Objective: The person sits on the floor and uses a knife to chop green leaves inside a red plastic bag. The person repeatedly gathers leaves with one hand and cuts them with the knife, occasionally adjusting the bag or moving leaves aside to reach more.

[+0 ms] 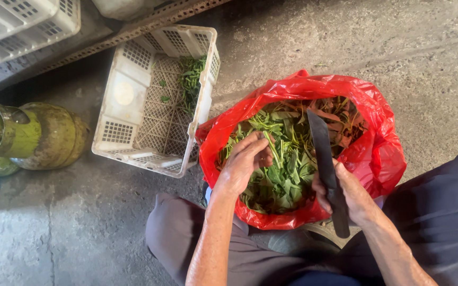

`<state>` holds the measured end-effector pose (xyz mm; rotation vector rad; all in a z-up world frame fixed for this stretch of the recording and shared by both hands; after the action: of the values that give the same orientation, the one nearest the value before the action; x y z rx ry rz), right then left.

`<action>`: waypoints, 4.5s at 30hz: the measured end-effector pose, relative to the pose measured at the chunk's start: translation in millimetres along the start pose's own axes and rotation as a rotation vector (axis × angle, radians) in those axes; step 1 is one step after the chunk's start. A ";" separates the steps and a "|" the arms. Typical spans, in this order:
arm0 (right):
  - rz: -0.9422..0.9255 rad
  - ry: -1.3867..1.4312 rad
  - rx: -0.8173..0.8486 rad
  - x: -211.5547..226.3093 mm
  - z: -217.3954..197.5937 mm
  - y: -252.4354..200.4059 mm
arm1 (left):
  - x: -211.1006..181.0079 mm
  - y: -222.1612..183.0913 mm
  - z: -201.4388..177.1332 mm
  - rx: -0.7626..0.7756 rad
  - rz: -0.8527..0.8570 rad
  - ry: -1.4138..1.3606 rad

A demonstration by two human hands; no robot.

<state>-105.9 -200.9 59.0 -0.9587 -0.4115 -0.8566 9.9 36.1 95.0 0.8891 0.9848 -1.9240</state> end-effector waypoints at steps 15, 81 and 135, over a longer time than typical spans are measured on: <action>-0.160 -1.616 -0.124 -24.0 14.2 12.3 | -13.7 5.6 -16.9 -0.176 0.241 0.018; -0.302 -1.044 -0.356 3.0 51.4 -19.6 | 30.2 7.8 7.5 -0.078 -0.031 -0.035; -0.222 -1.163 -0.486 22.0 45.2 -10.0 | 67.4 5.3 14.3 0.341 0.574 1.082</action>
<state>-97.9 -175.6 102.9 -1.8587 -1.3592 -0.5133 -19.0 0.0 43.6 2.2427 0.7972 -1.0515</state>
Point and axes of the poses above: each hand's wrist, its own y-axis towards the middle knuckle, its own z-axis out of the palm, x = y × z, the point moved 1 cm from there along y, towards the middle knuckle, and after that the axes turned 9 degrees about z, right-handed, at the moved point
